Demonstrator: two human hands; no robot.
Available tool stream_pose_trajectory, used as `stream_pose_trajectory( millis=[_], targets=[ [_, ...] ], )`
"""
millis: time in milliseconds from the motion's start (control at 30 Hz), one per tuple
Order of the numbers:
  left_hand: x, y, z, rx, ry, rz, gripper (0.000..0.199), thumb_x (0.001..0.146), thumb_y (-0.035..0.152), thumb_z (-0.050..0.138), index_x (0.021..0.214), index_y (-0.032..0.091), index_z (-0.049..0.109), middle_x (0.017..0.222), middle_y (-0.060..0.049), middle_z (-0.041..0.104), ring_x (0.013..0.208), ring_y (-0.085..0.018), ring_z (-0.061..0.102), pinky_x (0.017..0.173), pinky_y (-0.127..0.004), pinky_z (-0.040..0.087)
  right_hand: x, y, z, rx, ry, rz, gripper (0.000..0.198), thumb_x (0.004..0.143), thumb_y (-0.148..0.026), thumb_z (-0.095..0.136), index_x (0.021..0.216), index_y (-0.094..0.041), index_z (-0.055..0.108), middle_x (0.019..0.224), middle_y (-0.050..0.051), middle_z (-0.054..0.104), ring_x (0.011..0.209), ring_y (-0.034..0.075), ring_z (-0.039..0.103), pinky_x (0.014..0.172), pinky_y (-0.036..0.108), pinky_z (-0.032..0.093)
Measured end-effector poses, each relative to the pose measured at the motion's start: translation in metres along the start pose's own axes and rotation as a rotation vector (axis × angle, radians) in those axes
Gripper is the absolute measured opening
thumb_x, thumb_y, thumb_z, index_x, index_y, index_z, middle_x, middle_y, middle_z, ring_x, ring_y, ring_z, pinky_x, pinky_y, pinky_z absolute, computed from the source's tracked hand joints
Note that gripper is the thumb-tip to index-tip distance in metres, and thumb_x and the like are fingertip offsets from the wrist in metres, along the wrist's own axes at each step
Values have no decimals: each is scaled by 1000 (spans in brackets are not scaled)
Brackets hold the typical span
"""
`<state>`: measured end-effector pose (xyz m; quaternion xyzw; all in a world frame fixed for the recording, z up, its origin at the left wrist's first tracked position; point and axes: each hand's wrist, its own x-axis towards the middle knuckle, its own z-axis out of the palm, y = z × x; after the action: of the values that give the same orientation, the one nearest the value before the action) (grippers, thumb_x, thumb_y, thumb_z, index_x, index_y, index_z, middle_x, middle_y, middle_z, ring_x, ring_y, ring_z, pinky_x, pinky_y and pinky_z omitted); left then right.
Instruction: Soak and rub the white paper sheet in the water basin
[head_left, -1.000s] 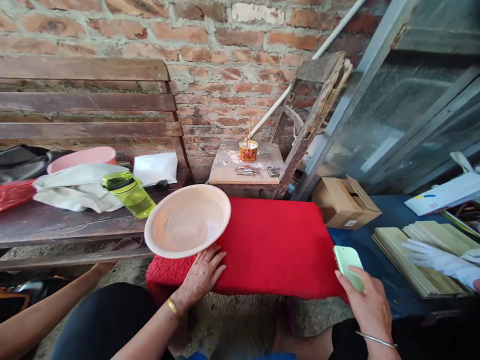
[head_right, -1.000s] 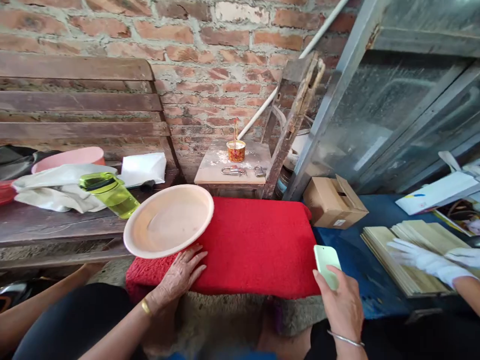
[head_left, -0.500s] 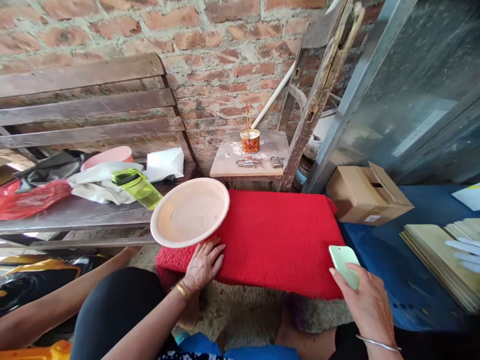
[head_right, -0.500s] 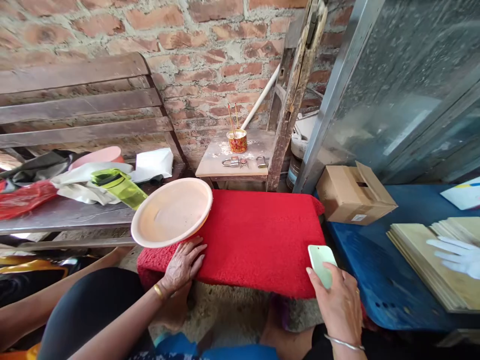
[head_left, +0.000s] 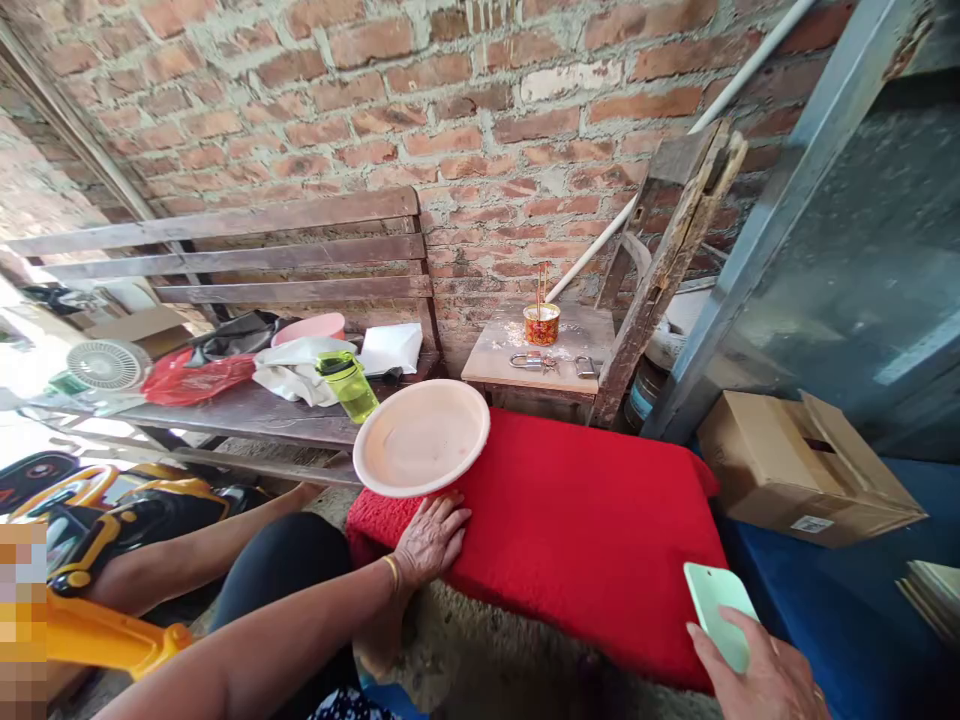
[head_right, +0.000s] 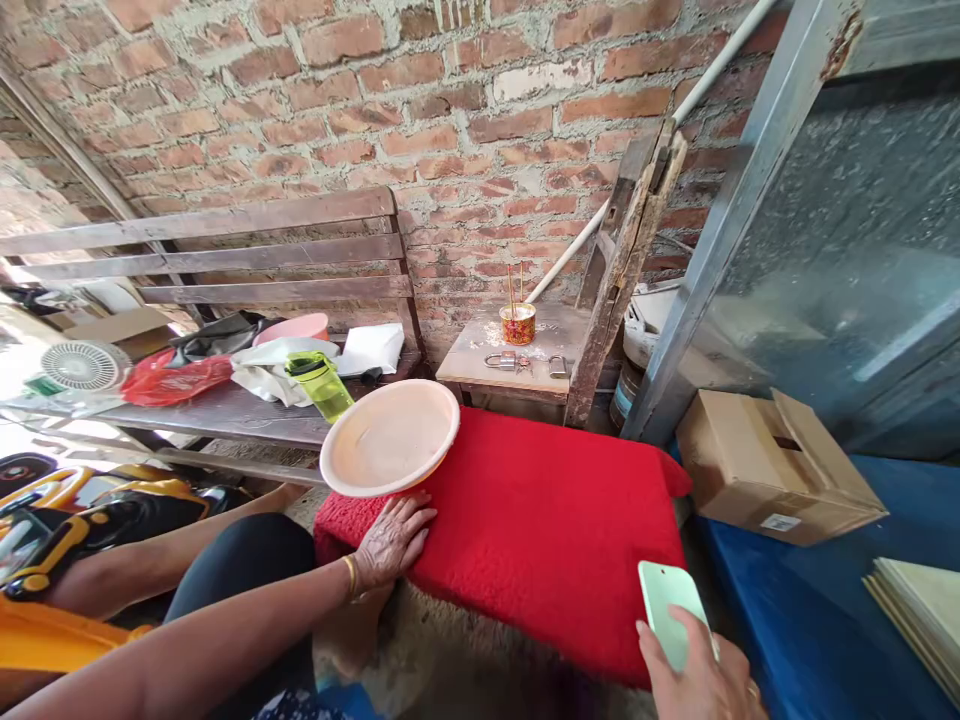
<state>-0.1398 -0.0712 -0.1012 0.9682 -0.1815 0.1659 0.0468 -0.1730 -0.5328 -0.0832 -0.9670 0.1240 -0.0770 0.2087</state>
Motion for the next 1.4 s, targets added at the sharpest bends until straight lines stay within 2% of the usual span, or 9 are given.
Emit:
stream_pose_trajectory(
  millis=[167,367,533,667,767,933,1200,1300,1400],
  targets=[
    [2,1,0,5,13,12,33,94,20,46,119,22,66,129,-11,64,123,-26,58,104,-47,46,-15,-67,3,78,51,-192,48,89,-63,43,109,-24,64,90,12,63,91,32,63,79,45,51],
    [3,2,0,9,-25,-1,32,93,21,49,121,23,65,129,-10,63,121,-26,57,104,-47,44,-47,-174,41,76,-150,-446,23,83,-33,65,106,-28,67,98,7,64,90,25,63,82,38,51],
    [4,4,-1,-21,-31,0,33,92,21,52,122,23,64,129,-10,62,121,-25,57,104,-45,44,-33,-130,37,85,-178,-363,27,83,-39,61,107,-27,67,96,6,64,89,24,64,82,37,51],
    [5,7,-6,-48,-39,-25,31,92,22,52,121,23,64,131,-10,61,124,-26,55,106,-46,42,-17,-58,6,49,-124,-147,47,79,-61,53,107,-25,66,87,9,64,89,30,64,82,45,51],
    [6,8,-8,-68,-71,-36,31,92,23,54,122,23,63,133,-11,60,125,-27,55,107,-47,41,-18,-38,-7,-70,-63,23,55,79,-69,47,107,-27,67,84,12,63,93,35,62,81,50,49],
    [5,10,-7,-101,-46,-21,31,92,22,54,122,23,63,133,-11,60,124,-28,55,107,-49,42,-30,-93,-3,-3,-37,-8,49,79,-66,50,106,-27,66,89,8,61,92,29,62,84,44,51],
    [12,12,-5,-157,-20,31,28,89,17,57,117,20,64,125,-14,61,121,-31,55,106,-52,42,-58,-236,52,58,-184,-406,26,83,-33,63,107,-26,66,99,5,61,96,23,61,88,36,50],
    [15,7,-19,-250,-68,30,23,90,15,56,111,20,64,119,-12,61,116,-29,57,104,-49,44,-63,-234,55,-6,-224,-445,27,81,-31,64,108,-27,66,104,5,61,96,23,62,88,36,50],
    [17,1,-38,-296,-127,33,15,92,14,53,99,21,64,106,-10,62,107,-27,60,97,-45,48,-51,-177,34,-102,-157,-309,31,82,-42,60,108,-27,67,100,6,61,95,25,63,87,39,51]
  ],
)
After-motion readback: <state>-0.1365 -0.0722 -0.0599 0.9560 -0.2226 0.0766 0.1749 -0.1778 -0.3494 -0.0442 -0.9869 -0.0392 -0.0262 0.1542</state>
